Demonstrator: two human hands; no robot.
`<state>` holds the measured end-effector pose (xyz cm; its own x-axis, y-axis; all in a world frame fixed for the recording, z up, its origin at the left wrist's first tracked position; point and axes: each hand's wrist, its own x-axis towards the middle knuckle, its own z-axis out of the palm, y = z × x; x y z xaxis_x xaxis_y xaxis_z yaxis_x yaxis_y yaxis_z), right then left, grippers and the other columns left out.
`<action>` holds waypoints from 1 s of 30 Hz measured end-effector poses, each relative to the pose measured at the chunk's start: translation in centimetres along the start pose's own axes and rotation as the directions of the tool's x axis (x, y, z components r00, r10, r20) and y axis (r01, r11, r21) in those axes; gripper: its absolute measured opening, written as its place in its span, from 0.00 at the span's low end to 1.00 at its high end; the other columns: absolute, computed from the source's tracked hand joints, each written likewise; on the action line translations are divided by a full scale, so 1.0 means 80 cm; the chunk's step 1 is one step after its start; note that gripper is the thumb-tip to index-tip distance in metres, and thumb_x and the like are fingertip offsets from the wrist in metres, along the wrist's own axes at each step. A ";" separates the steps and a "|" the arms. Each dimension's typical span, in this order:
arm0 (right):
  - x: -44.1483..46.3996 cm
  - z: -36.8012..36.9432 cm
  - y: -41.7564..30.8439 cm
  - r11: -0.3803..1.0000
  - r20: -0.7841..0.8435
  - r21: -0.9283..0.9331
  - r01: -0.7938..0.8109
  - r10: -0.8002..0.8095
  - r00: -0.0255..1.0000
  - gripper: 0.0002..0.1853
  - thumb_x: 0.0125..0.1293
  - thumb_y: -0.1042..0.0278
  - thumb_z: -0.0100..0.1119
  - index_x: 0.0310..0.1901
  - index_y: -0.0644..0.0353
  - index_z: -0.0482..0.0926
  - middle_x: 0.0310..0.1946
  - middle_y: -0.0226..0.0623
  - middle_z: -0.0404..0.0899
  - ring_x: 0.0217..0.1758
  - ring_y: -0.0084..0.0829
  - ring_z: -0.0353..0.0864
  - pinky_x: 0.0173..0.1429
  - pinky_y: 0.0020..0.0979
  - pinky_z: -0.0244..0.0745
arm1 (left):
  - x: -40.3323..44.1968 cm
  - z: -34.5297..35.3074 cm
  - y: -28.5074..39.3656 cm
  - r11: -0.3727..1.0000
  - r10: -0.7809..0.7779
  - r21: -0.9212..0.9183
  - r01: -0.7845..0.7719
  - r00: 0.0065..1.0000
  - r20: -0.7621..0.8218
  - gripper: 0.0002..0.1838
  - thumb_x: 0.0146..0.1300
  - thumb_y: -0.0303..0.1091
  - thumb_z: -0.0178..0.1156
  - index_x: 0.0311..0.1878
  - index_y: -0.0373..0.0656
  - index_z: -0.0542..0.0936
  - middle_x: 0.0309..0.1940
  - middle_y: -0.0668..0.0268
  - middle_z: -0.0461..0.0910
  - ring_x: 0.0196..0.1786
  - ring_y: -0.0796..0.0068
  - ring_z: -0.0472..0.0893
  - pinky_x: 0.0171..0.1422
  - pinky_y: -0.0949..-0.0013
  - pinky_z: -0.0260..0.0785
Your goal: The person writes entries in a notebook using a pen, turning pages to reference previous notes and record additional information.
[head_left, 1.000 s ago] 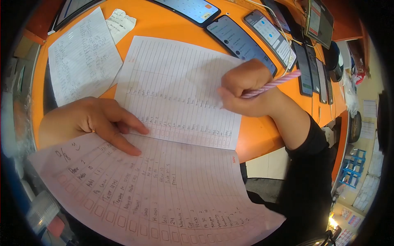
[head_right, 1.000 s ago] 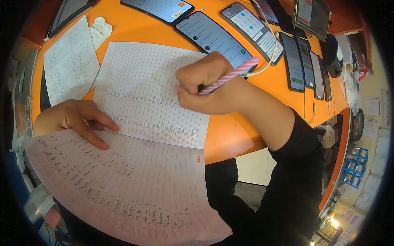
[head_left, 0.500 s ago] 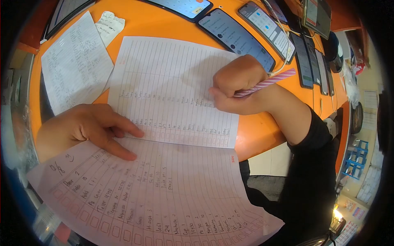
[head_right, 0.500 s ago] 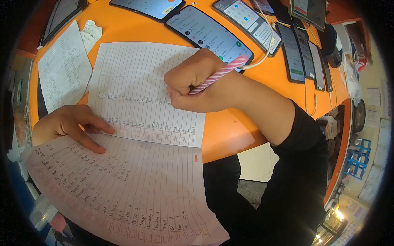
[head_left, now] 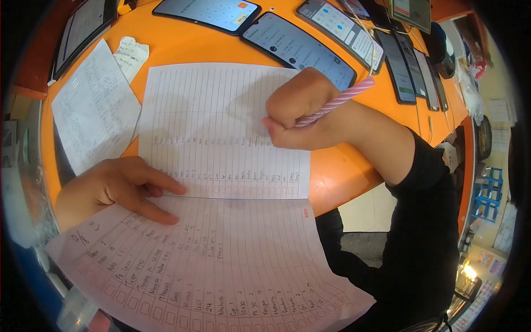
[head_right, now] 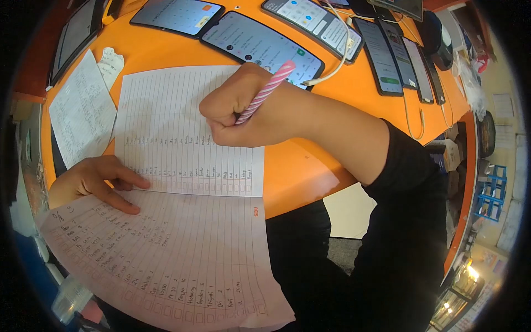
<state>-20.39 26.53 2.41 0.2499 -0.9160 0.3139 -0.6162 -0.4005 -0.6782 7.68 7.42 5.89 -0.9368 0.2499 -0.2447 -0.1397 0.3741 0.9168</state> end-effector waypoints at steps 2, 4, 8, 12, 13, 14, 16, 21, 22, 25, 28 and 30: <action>0.000 0.001 0.000 1.000 -0.019 0.020 0.004 -0.003 1.000 0.22 0.55 0.77 0.62 0.13 0.57 0.58 0.12 0.35 0.60 0.13 0.33 0.64 0.20 0.31 0.56 | 0.000 0.003 0.003 1.000 -0.017 0.002 0.017 1.000 -0.026 0.14 0.52 0.34 0.75 0.43 0.45 0.88 0.55 0.59 0.80 0.50 0.67 0.78 0.55 0.77 0.68; 0.000 0.002 0.000 1.000 -0.037 0.024 0.011 -0.010 0.999 0.22 0.55 0.77 0.62 0.13 0.57 0.57 0.11 0.34 0.59 0.12 0.34 0.62 0.19 0.31 0.54 | 0.003 0.004 0.011 0.999 -0.044 0.006 0.045 0.998 -0.048 0.12 0.55 0.35 0.73 0.43 0.43 0.88 0.54 0.57 0.81 0.49 0.66 0.79 0.56 0.75 0.68; -0.008 -0.004 0.006 0.985 -0.119 0.166 -0.041 0.061 0.991 0.12 0.53 0.75 0.66 0.22 0.62 0.70 0.18 0.35 0.72 0.21 0.27 0.71 0.27 0.28 0.67 | -0.005 -0.017 0.002 0.992 -0.083 0.086 0.090 0.993 -0.080 0.19 0.56 0.27 0.70 0.53 0.41 0.82 0.52 0.59 0.83 0.54 0.63 0.80 0.61 0.73 0.67; -0.015 -0.006 0.000 0.991 -0.183 0.130 -0.039 0.063 0.981 0.25 0.53 0.68 0.72 0.52 0.67 0.77 0.46 0.46 0.81 0.47 0.36 0.81 0.53 0.35 0.76 | -0.003 -0.002 0.009 0.886 -0.453 -0.337 0.319 0.751 -0.481 0.30 0.49 0.28 0.76 0.57 0.38 0.78 0.52 0.58 0.83 0.56 0.60 0.80 0.62 0.67 0.67; -0.014 -0.002 -0.004 0.994 -0.192 0.098 -0.049 0.068 0.979 0.27 0.52 0.67 0.73 0.53 0.67 0.76 0.49 0.46 0.80 0.50 0.36 0.80 0.55 0.36 0.75 | -0.002 -0.006 0.006 0.885 -0.439 -0.380 0.270 0.756 -0.486 0.31 0.47 0.29 0.77 0.57 0.37 0.78 0.53 0.57 0.83 0.57 0.60 0.80 0.62 0.66 0.67; -0.013 0.001 -0.004 0.995 -0.191 0.076 -0.063 0.076 0.979 0.28 0.52 0.67 0.73 0.54 0.66 0.75 0.50 0.46 0.79 0.52 0.36 0.79 0.57 0.36 0.74 | -0.002 -0.009 0.007 0.886 -0.439 -0.374 0.272 0.750 -0.495 0.30 0.47 0.28 0.77 0.56 0.37 0.79 0.53 0.57 0.83 0.56 0.61 0.80 0.62 0.66 0.67; -0.013 0.008 0.000 0.995 -0.179 0.045 -0.094 0.101 0.979 0.30 0.52 0.67 0.74 0.56 0.66 0.74 0.52 0.46 0.78 0.55 0.36 0.78 0.59 0.36 0.73 | -0.001 -0.009 0.008 0.888 -0.442 -0.368 0.277 0.738 -0.510 0.30 0.46 0.27 0.77 0.55 0.37 0.80 0.53 0.56 0.82 0.55 0.62 0.81 0.62 0.65 0.67; -0.010 0.005 0.009 0.987 -0.160 0.039 -0.155 0.160 0.974 0.31 0.51 0.67 0.75 0.57 0.65 0.73 0.54 0.46 0.77 0.57 0.36 0.77 0.61 0.36 0.72 | -0.003 -0.012 0.004 0.887 -0.440 -0.376 0.269 0.741 -0.507 0.28 0.46 0.28 0.77 0.53 0.37 0.81 0.52 0.56 0.83 0.54 0.62 0.81 0.62 0.63 0.67; -0.010 0.007 0.012 0.998 -0.188 -0.007 -0.063 0.061 0.980 0.32 0.51 0.67 0.75 0.57 0.65 0.73 0.54 0.46 0.77 0.58 0.36 0.77 0.61 0.36 0.72 | -0.002 -0.011 0.006 0.891 -0.435 -0.365 0.271 0.740 -0.513 0.28 0.46 0.28 0.77 0.53 0.37 0.82 0.52 0.56 0.83 0.54 0.62 0.81 0.63 0.63 0.67; -0.010 0.011 0.019 0.999 -0.219 -0.017 0.051 -0.053 0.974 0.32 0.51 0.67 0.75 0.58 0.65 0.72 0.55 0.46 0.76 0.58 0.37 0.76 0.61 0.36 0.72 | -0.003 -0.013 0.002 0.894 -0.428 -0.357 0.271 0.752 -0.502 0.28 0.46 0.29 0.77 0.54 0.37 0.81 0.52 0.55 0.83 0.54 0.62 0.81 0.62 0.63 0.67; -0.008 0.011 0.019 0.998 -0.211 -0.002 0.069 -0.068 0.975 0.33 0.52 0.68 0.74 0.59 0.65 0.72 0.56 0.46 0.76 0.58 0.37 0.76 0.61 0.36 0.72 | -0.004 -0.014 0.000 0.893 -0.425 -0.364 0.264 0.759 -0.493 0.28 0.46 0.29 0.77 0.54 0.37 0.81 0.53 0.55 0.83 0.54 0.62 0.81 0.63 0.63 0.66; -0.008 0.010 0.018 0.997 -0.210 0.011 0.073 -0.069 0.975 0.33 0.52 0.68 0.74 0.59 0.64 0.71 0.56 0.46 0.76 0.59 0.38 0.76 0.62 0.37 0.72 | -0.004 -0.013 0.001 0.891 -0.434 -0.362 0.274 0.746 -0.504 0.28 0.46 0.29 0.77 0.54 0.37 0.81 0.53 0.55 0.83 0.55 0.62 0.81 0.63 0.62 0.66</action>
<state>-20.86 26.52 0.70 0.1291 -0.8608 0.4922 -0.5880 -0.4662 -0.6611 7.64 6.47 6.37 -0.8005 -0.4263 -0.4213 -0.4969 0.0788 0.8642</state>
